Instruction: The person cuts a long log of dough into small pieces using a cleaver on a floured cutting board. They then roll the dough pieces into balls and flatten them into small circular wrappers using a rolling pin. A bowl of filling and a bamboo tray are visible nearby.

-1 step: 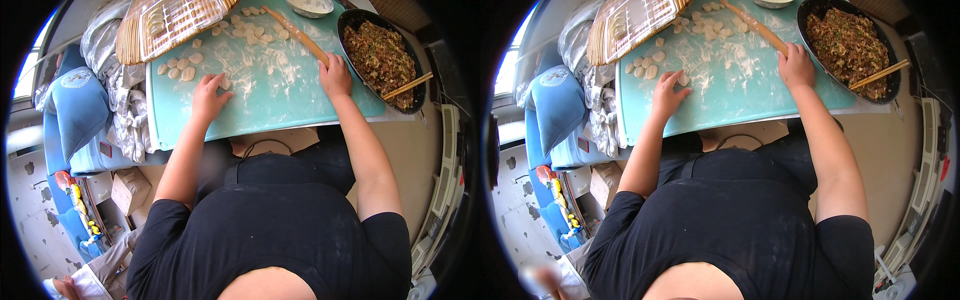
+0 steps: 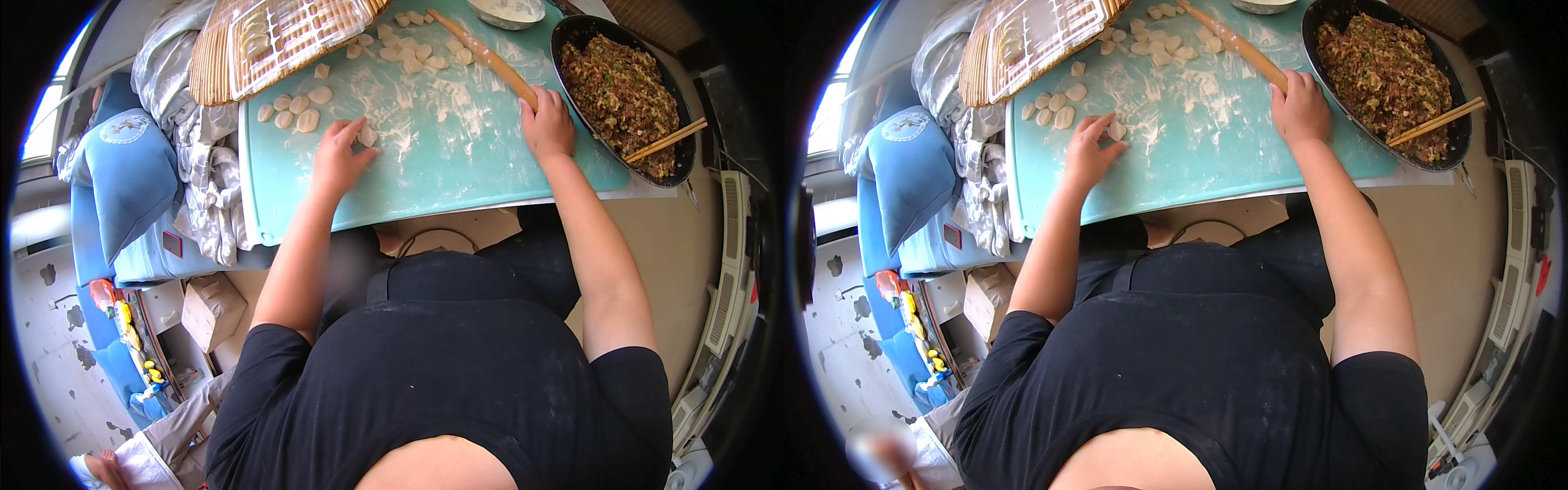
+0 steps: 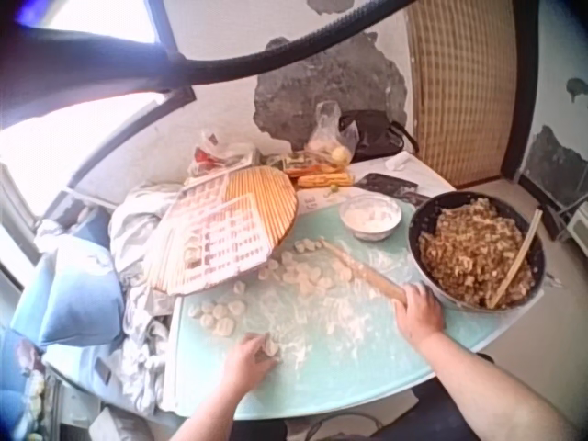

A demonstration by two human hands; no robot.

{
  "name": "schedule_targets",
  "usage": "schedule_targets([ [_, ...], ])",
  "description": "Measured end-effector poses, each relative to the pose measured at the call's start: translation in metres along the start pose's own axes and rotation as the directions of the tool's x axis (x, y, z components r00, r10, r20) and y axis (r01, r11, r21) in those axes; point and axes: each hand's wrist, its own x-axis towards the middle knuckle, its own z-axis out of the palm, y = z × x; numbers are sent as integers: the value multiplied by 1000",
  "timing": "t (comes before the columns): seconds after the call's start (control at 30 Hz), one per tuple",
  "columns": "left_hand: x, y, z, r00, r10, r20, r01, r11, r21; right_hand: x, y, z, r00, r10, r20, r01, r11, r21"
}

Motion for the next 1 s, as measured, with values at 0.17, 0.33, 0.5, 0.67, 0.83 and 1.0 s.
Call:
schedule_targets([
  [0.17,16,4,-6,985,-69,156,85,991,-99,0,0,-2,1000,-11,-3,11,1000,-5],
  [0.33,9,18,14,994,41,102,-35,998,-61,-1,-5,-5,1000,1,19,-1,1000,-16],
  [0.5,17,26,12,986,117,117,-125,990,58,0,0,-2,1000,-5,17,6,1000,-25],
  [0.67,51,42,34,954,266,-139,-233,948,215,1,1,-1,1000,-6,15,6,1000,-8],
  [0.83,53,22,63,974,224,-45,-184,887,424,0,-1,0,1000,5,15,-5,1000,5],
  [1.0,54,25,62,963,224,149,-269,834,482,-2,1,-2,1000,7,2,-7,1000,14],
])
